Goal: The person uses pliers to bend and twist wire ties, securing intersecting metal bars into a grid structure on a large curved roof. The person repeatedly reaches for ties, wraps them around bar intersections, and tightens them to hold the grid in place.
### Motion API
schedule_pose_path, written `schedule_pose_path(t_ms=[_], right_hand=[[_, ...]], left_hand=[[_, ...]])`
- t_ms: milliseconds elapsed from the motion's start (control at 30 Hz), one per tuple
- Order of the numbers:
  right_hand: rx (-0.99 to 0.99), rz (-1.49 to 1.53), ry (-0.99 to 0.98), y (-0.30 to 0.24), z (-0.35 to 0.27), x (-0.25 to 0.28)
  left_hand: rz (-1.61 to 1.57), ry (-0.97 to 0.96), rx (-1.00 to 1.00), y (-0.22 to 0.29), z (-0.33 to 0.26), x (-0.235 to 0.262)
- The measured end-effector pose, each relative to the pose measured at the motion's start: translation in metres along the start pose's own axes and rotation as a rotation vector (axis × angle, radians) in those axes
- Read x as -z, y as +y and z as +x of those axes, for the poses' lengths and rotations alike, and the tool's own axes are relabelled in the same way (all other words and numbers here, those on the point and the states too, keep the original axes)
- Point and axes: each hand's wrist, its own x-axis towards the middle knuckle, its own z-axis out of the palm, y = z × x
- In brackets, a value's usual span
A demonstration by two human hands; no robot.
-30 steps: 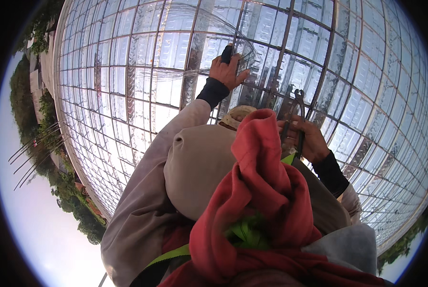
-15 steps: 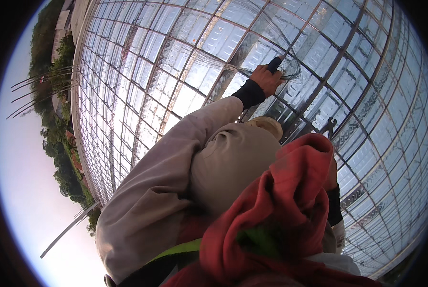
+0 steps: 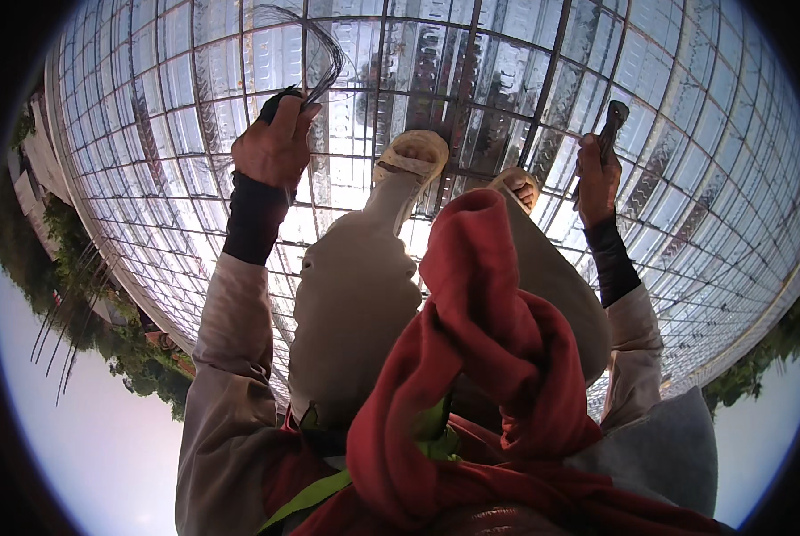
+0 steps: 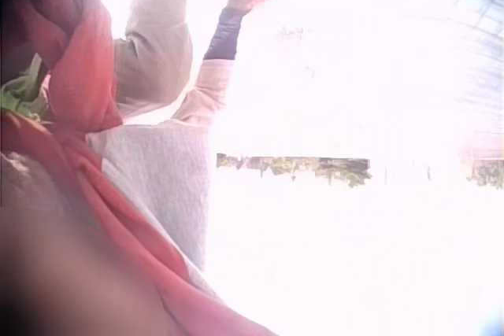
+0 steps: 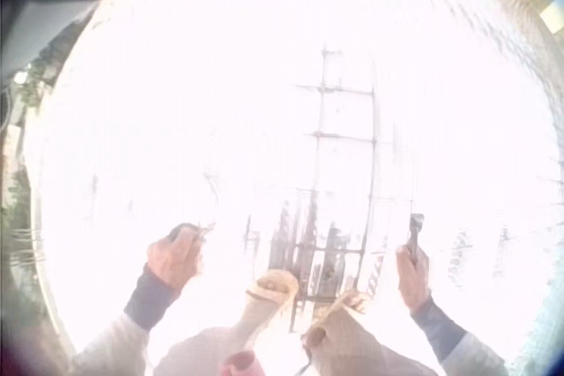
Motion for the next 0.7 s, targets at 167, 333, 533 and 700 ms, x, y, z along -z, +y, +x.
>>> schedule_pose_path(t_ms=[167, 333, 533, 700], right_hand=[[-0.388, -0.24, -0.106, 0.002, -0.085, 0.058], [-0.295, -0.761, -0.361, 0.025, -0.178, 0.132], [-0.79, -0.91, -0.353, -0.075, -0.255, 0.168], [-0.625, -0.743, -0.232, -0.165, -0.209, 0.157]], left_hand=[[-0.065, -0.096, 0.23, 0.041, -0.089, 0.157], [-0.175, -0.142, 0.727, 0.112, -0.244, 0.286], [-0.203, -0.301, 1.347, 0.192, -0.455, 0.323], [-0.287, -0.653, 1.631, 0.299, -0.574, 0.321]])
